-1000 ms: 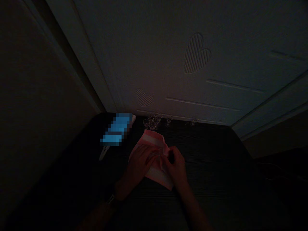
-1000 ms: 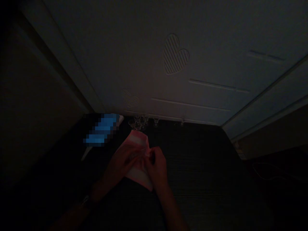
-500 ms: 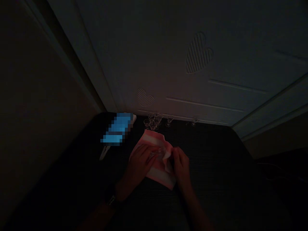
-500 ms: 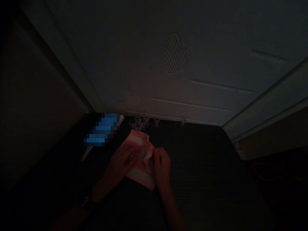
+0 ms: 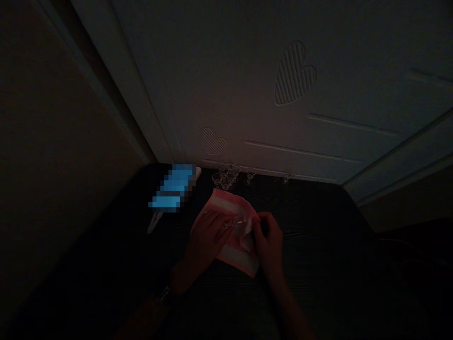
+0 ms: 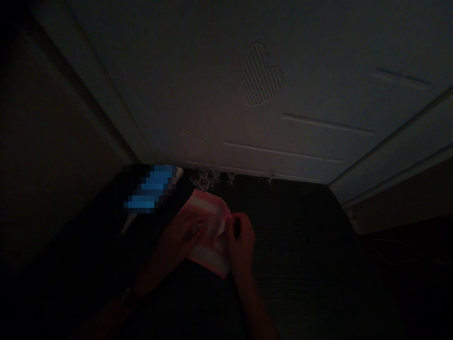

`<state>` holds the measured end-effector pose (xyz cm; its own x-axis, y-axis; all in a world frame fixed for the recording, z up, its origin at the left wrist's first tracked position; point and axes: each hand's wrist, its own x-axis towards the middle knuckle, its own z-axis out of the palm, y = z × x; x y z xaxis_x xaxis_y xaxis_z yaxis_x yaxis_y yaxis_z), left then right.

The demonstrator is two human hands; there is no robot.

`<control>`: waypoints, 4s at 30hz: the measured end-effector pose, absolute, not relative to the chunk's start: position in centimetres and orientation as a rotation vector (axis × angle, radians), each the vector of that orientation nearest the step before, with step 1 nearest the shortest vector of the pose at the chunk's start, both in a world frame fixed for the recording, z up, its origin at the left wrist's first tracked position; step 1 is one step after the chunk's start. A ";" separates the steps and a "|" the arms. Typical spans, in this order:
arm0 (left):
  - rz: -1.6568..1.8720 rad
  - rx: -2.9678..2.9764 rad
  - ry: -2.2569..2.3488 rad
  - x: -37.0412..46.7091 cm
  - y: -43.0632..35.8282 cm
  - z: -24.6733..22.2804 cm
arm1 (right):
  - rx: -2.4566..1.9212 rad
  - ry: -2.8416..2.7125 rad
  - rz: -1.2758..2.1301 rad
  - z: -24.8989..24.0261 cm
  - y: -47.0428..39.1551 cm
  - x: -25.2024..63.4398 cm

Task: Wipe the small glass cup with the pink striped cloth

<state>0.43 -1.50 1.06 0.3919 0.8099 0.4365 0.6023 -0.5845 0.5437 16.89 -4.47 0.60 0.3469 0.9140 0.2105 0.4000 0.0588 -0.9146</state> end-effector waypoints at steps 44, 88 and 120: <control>0.937 2.247 1.118 0.8 -1.2 0.9 | -1.452 -1.776 0.363 0.6 -4.9 16.1; 1.071 1.917 1.151 1.1 -1.3 1.4 | -1.421 -1.774 0.409 0.7 -5.0 16.1; 1.048 1.808 1.206 1.3 -1.1 0.5 | -1.493 -1.700 0.485 0.1 -4.7 16.1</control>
<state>1.32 -1.10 0.51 0.2346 0.9432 0.2352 0.3644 -0.3096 0.8782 16.08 -4.74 0.14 0.0214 0.9492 0.3139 0.6406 0.2280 -0.7332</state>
